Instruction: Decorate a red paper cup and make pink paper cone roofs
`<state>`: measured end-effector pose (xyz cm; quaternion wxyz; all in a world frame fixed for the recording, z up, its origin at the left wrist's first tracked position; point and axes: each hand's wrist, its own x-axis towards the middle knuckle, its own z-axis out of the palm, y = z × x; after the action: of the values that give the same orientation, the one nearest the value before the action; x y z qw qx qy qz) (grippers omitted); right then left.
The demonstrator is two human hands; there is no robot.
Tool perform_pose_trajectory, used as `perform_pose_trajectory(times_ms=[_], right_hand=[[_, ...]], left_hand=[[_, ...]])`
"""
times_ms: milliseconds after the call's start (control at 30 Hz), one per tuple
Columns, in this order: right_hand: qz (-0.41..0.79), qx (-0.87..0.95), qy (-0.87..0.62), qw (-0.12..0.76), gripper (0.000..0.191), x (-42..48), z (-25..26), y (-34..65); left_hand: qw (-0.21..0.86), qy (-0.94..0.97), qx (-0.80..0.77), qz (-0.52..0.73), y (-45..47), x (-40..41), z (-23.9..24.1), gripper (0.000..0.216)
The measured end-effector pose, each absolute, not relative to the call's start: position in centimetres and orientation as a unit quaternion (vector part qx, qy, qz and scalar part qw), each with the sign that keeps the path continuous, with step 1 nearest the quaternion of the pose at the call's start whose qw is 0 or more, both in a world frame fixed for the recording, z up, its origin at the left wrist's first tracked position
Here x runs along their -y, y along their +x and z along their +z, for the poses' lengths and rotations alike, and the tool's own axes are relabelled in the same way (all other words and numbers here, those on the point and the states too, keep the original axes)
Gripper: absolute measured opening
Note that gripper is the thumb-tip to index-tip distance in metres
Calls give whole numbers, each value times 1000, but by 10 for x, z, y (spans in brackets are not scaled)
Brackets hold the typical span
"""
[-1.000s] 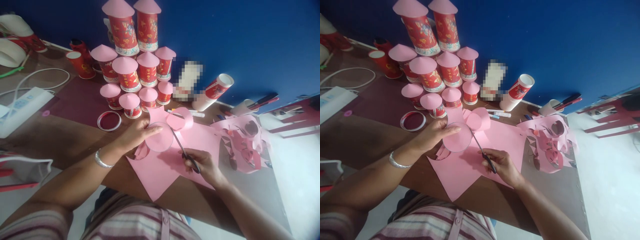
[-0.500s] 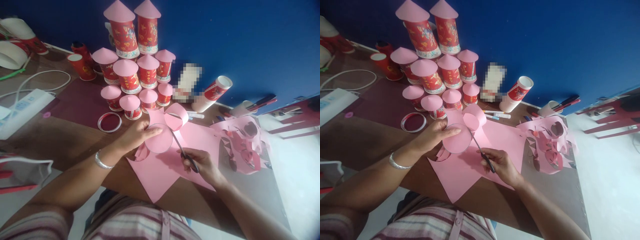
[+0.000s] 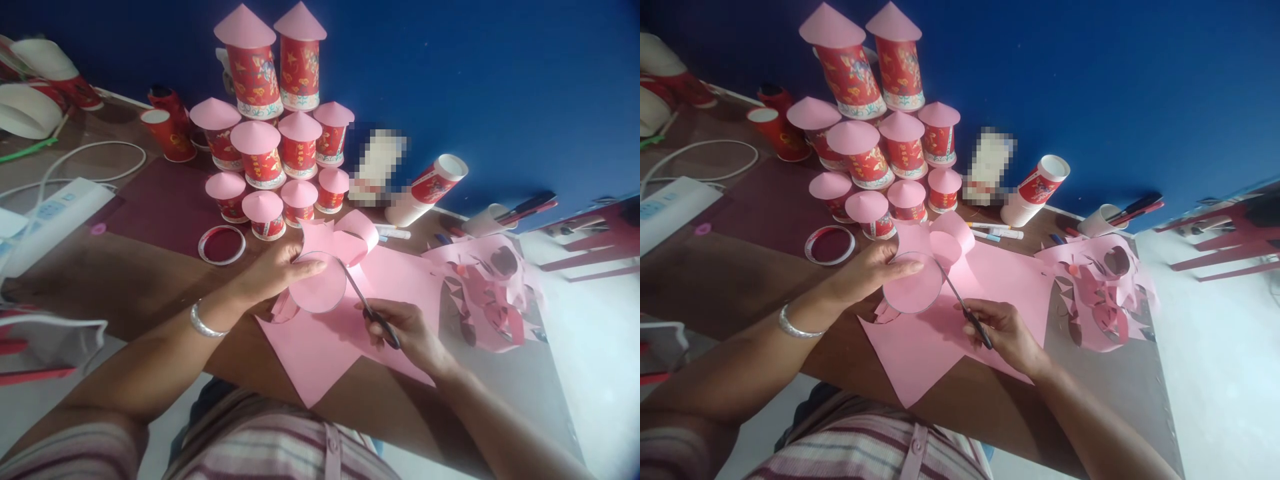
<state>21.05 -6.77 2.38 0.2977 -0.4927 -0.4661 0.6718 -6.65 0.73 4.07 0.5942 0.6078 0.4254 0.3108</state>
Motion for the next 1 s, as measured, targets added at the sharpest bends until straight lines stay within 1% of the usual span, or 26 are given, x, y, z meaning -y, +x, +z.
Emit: perform_pose_trajectory(times_ms=[100, 233, 433, 600, 733, 933, 1000], right_hand=[[668, 470, -498, 293, 47, 67, 24, 211], [662, 480, -498, 289, 45, 68, 24, 211], [658, 488, -496, 288, 45, 69, 24, 212], [661, 485, -496, 286, 47, 69, 24, 213], [666, 482, -492, 287, 45, 67, 25, 213], [660, 487, -497, 283, 45, 67, 28, 213], [656, 493, -501, 277, 45, 68, 29, 213]], left_hand=[[594, 610, -426, 307, -67, -8, 43, 31], [580, 619, -429, 311, -67, -7, 47, 30], [602, 612, -415, 301, -65, -7, 50, 32], [594, 619, -420, 297, -66, -7, 50, 33], [594, 628, -409, 294, -67, -8, 50, 30], [628, 618, -380, 283, -66, -6, 55, 26], [624, 621, -380, 284, -66, -7, 55, 26]])
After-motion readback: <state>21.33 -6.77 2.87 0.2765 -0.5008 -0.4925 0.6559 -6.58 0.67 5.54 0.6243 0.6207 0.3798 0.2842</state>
